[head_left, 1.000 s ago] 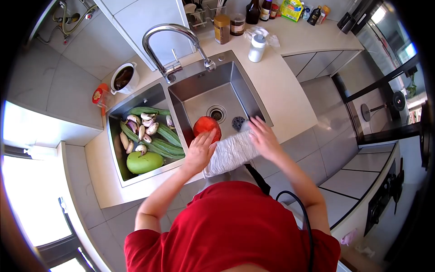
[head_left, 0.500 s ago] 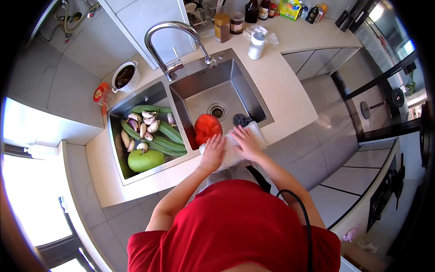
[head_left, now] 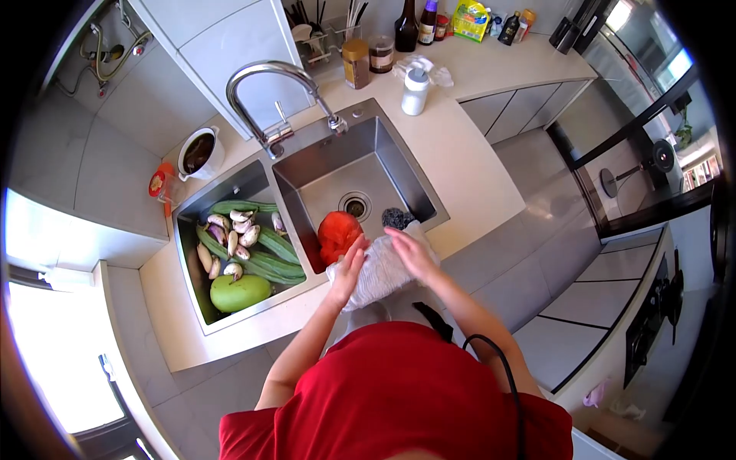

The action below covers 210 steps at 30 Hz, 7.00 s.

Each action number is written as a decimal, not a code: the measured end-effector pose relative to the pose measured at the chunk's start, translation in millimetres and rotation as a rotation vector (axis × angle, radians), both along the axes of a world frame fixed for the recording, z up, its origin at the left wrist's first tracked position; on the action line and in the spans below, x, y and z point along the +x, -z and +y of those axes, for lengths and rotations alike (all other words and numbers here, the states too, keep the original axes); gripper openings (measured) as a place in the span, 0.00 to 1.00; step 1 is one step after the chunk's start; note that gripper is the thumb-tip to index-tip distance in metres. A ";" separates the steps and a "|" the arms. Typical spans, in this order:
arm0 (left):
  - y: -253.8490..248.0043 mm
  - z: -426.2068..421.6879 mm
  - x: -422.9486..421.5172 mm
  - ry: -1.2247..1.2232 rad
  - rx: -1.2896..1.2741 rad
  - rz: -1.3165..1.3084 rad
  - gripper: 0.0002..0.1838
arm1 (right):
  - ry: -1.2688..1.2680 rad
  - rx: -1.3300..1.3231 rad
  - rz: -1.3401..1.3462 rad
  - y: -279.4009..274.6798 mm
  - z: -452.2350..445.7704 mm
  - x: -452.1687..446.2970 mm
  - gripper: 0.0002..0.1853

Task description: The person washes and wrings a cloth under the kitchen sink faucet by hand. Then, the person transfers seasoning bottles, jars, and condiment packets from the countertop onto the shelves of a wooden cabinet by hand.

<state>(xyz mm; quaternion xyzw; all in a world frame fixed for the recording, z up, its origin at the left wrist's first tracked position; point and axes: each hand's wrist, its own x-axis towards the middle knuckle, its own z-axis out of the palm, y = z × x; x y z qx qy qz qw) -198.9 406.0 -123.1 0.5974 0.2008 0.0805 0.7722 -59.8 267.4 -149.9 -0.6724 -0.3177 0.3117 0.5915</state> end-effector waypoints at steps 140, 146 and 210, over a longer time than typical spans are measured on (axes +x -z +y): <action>22.3 -1184.8 -83.5 2.075 -0.127 -0.815 0.32 | 3.145 -0.746 -0.214 -39.1 -1053.9 -297.6 0.36; 19.8 -1206.5 -88.7 2.313 -0.298 -0.056 0.32 | 3.209 -0.713 0.039 -38.6 -1071.6 -298.1 0.37; -73.2 -128.8 663.3 -0.491 -0.953 -0.556 0.22 | -0.022 0.564 1.152 -126.3 -102.9 662.6 0.19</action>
